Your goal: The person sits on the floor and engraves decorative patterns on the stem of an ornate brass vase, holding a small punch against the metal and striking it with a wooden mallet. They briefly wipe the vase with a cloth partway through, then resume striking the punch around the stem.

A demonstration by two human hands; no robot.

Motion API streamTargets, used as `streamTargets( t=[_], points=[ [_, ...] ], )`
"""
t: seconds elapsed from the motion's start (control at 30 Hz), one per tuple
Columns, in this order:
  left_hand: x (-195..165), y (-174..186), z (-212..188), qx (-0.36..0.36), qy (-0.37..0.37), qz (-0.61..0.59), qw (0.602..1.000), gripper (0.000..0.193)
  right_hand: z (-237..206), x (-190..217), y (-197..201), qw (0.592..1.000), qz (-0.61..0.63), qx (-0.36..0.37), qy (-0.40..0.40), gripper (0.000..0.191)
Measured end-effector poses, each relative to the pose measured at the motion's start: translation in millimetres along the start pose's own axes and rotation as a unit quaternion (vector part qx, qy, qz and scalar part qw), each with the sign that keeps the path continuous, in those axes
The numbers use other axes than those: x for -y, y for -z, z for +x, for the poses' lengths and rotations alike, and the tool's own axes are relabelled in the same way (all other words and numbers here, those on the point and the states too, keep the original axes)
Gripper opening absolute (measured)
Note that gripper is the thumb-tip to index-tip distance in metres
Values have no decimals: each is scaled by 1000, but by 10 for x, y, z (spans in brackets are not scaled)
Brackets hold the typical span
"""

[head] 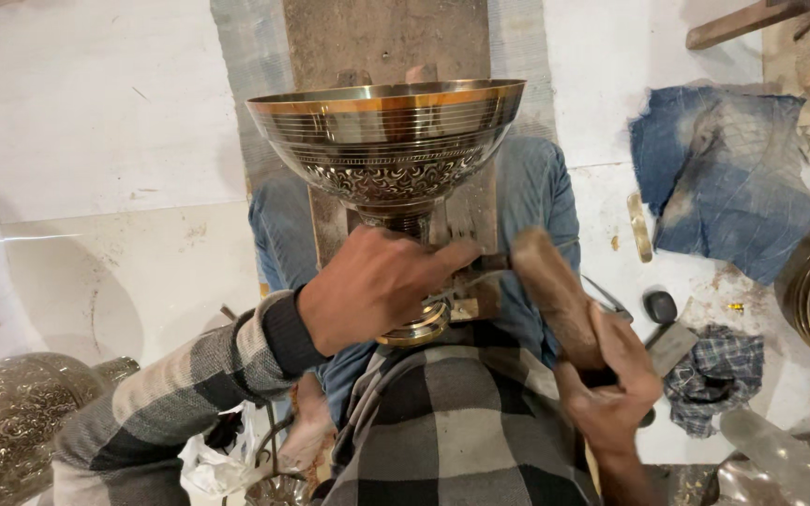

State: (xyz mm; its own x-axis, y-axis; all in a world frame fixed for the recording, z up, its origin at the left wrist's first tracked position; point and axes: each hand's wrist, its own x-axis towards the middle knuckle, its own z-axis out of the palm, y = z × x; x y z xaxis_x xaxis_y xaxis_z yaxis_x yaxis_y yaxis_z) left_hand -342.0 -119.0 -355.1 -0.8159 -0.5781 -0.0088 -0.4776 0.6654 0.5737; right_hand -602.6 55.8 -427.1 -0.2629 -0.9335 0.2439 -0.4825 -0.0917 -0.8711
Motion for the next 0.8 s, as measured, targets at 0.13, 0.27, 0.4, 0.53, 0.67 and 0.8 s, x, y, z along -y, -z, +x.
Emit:
streamTargets(
  t=[0.13,0.27,0.4,0.53,0.67,0.8],
  points=[
    [79,99,71,14,-71,-80,994,41,-315,8,-178,990,42,-75,-109,40],
    [110,195,14,-50,-36,-100,993,44,-433,-115,-224,986,21,-35,-159,66],
    [-81,-144,-96,-453,6,-382,805,25,-267,-108,-243,976,82,-31,-201,73],
    [-233,-625,-266,-527,126,-467,699,31,103,23,-279,989,57,-22,-135,67],
    [-227,-785,-299,-534,195,-379,730,29,486,93,-287,999,32,11,22,60],
    [-256,-739,-244,-534,220,-308,756,35,930,408,-234,988,-26,103,114,57]
  ],
)
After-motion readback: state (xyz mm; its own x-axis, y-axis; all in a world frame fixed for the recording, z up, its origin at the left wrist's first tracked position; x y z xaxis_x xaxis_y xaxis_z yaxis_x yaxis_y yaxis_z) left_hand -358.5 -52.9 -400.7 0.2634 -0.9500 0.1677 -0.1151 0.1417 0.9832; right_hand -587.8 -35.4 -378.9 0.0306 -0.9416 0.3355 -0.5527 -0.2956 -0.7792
